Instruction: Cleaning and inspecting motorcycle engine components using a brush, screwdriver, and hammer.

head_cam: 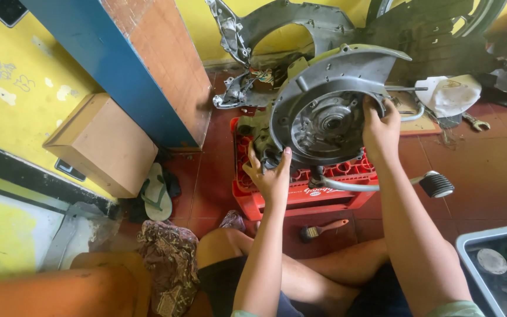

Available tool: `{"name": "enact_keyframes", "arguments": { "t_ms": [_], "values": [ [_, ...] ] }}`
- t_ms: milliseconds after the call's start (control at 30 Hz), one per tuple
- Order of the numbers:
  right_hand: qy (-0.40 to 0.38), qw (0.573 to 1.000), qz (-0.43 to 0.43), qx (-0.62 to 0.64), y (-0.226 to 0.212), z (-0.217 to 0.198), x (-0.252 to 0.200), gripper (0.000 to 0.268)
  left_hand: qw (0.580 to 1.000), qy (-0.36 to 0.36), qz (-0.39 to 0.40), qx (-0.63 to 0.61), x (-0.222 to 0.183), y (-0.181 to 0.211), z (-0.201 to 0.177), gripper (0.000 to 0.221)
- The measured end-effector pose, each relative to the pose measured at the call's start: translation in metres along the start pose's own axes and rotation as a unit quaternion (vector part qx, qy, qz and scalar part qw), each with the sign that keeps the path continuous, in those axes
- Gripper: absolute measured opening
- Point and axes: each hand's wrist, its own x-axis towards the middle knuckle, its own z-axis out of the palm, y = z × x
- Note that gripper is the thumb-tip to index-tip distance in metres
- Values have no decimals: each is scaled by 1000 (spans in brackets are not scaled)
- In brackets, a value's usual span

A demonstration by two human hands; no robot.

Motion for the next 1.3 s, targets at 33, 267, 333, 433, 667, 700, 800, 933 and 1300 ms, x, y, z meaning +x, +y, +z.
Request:
{"name": "enact_keyframes", "arguments": {
  "t_ms": [33, 267, 333, 433, 667, 700, 800, 933, 1300],
  "values": [
    [-1, 1000, 0, 1, 2, -2, 0, 19, 1000, 2, 0, 0, 0, 2, -2, 97],
    [-66, 995, 32, 68, -4, -13, -9, 30, 999, -9, 44, 8, 7, -5, -13, 96],
    [-86, 990, 36, 106, 25, -23, 6, 37, 998, -4, 56, 8, 14, -8, -10, 96],
    [-66, 980, 69, 175, 106, -31, 35, 42, 995, 3, 98, 10, 19, -13, -18, 89],
    [-72, 974, 34, 210, 78, -4, 16, 35, 992, 14, 118, 50, 37, -25, -23, 91],
    [-83, 971, 34, 220, 96, -4, 20, 36, 990, 22, 129, 59, 45, -34, -24, 92],
    [-82, 964, 50, 248, 104, -3, 19, 37, 996, 11, 77, 38, 24, -2, -43, 94],
    [-84, 964, 21, 252, 151, 2, 50, 38, 997, 5, 64, 39, 37, -28, -31, 95],
    [-85, 973, 13, 213, 65, -5, -10, 44, 996, 25, 87, 14, 10, -13, -46, 89]
  ]
}}
